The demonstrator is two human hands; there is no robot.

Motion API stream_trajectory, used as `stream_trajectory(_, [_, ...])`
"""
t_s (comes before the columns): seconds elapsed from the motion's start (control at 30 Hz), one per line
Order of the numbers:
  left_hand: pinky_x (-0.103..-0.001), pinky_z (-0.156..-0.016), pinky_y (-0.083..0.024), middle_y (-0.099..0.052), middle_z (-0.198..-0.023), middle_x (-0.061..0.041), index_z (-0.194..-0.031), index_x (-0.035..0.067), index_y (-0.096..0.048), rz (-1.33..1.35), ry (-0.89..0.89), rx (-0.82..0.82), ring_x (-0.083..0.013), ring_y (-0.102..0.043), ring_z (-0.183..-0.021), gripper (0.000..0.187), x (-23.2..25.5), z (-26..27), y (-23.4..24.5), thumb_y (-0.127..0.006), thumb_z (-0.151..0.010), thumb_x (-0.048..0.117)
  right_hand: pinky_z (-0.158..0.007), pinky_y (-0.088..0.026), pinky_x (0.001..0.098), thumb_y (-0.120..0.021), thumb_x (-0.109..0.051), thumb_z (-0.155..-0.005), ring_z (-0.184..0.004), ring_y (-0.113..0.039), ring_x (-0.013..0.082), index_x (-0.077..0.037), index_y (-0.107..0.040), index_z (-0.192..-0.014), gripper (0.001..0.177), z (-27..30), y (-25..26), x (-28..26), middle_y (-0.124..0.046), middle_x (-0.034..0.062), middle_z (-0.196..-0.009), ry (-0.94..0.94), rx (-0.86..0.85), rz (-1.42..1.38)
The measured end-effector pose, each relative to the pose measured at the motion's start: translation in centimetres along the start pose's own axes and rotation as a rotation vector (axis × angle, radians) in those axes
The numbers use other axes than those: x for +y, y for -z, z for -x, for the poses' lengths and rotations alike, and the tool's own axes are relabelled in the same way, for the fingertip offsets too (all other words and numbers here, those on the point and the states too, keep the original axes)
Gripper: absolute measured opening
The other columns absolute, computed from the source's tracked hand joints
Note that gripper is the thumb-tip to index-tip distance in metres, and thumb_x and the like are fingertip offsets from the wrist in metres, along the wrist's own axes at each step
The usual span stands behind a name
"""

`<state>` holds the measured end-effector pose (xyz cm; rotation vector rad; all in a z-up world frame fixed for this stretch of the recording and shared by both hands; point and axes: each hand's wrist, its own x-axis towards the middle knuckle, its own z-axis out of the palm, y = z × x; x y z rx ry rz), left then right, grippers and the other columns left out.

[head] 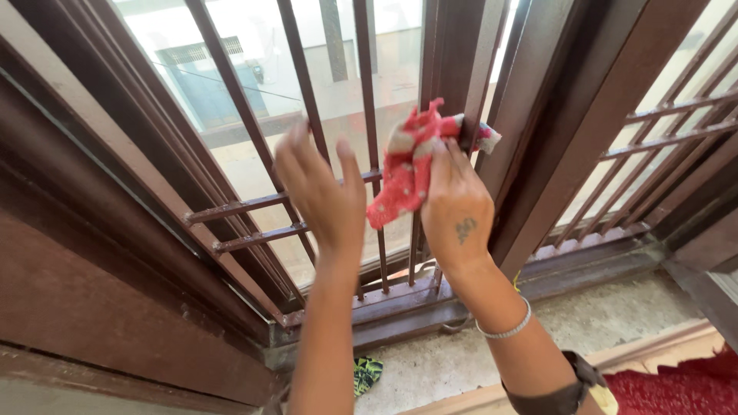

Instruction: The person wipes the glass and metal frame of a window with a red cloth. They repeatedly rub the cloth along the vertical and horizontal bars and the glass pane, moving the cloth up and down and side to side.

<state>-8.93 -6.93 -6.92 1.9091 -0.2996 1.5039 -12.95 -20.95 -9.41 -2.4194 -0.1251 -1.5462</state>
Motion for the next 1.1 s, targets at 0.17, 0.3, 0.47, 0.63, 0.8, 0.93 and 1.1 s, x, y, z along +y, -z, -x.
stream_trajectory(0.17, [-0.044,-0.112,-0.048,-0.063,-0.128,-0.013,-0.119,0.008,-0.058,0.267,0.222,-0.193,-0.03,-0.061,-0.126,0.021,4.8,5.3,5.6,-0.062,-0.104,0.021,-0.099,-0.055,0.0411,-0.062,0.002,-0.082,-0.119,-0.067,0.0392,0.005,-0.059,-0.131,0.049,1.4,2.7,-1.1,-0.065,0.027,-0.129,0.045,-0.011,-0.021])
stream_trajectory(0.3, [-0.043,-0.108,-0.045,-0.055,-0.136,-0.021,-0.136,-0.001,-0.057,0.466,0.319,-0.264,-0.0329,-0.055,-0.129,0.037,6.3,6.7,6.0,-0.061,-0.101,0.012,-0.09,-0.052,0.0401,-0.068,-0.005,-0.091,-0.109,-0.069,0.034,0.0,-0.062,-0.13,0.04,2.5,4.2,-3.9,-0.069,0.0222,-0.13,0.097,-0.034,-0.336])
stream_trajectory(0.47, [-0.037,-0.104,-0.05,-0.057,-0.125,-0.014,-0.126,-0.002,-0.054,0.547,0.494,0.155,-0.0237,-0.059,-0.12,0.022,4.5,5.4,7.5,-0.057,-0.105,0.005,-0.114,-0.046,0.0543,-0.074,-0.014,-0.09,-0.122,-0.069,0.036,-0.004,-0.058,-0.134,0.048,1.3,6.4,-5.3,-0.067,0.0152,-0.131,0.465,-0.174,-0.613])
stream_trajectory(0.63, [-0.035,-0.101,-0.057,-0.046,-0.133,-0.01,-0.142,0.001,-0.044,0.142,0.048,0.388,-0.0204,-0.059,-0.121,0.028,0.0,-1.0,10.2,-0.054,-0.116,0.004,-0.112,-0.055,0.0409,-0.069,-0.011,-0.099,-0.119,-0.07,0.0333,0.004,-0.045,-0.144,0.053,-2.6,5.0,-1.6,-0.068,0.0186,-0.127,0.211,0.168,-0.608])
stream_trajectory(0.8, [-0.031,-0.098,-0.061,-0.054,-0.13,-0.009,-0.145,0.009,-0.04,-0.283,-0.099,0.462,-0.0215,-0.067,-0.117,0.039,-5.4,-12.0,2.5,-0.06,-0.112,0.015,-0.088,-0.048,0.0347,-0.066,-0.041,-0.096,-0.096,-0.06,0.0311,-0.007,-0.006,-0.166,0.099,-8.3,-3.6,-1.1,-0.058,0.0215,-0.126,0.139,0.359,-0.153])
stream_trajectory(0.93, [-0.038,-0.105,-0.062,-0.058,-0.138,-0.013,-0.148,0.007,-0.035,-0.395,-0.158,0.485,-0.0266,-0.07,-0.12,0.043,-8.3,-12.3,1.2,-0.058,-0.114,0.02,-0.05,-0.043,0.0242,-0.073,-0.049,-0.098,-0.053,-0.056,0.0115,-0.003,-0.03,-0.154,0.085,-6.2,-5.9,0.1,-0.059,0.0027,-0.083,-0.171,0.031,-0.439])
stream_trajectory(1.1, [-0.036,-0.106,-0.062,-0.058,-0.136,-0.02,-0.146,0.001,-0.031,-0.265,-0.184,0.259,-0.0317,-0.07,-0.123,0.038,-10.5,-11.6,2.6,-0.048,-0.115,0.013,-0.057,-0.046,0.0191,-0.082,-0.058,-0.097,-0.061,-0.056,0.007,-0.004,-0.039,-0.14,0.081,-5.6,-6.5,0.6,-0.049,-0.0042,-0.07,-0.048,0.149,-0.444])
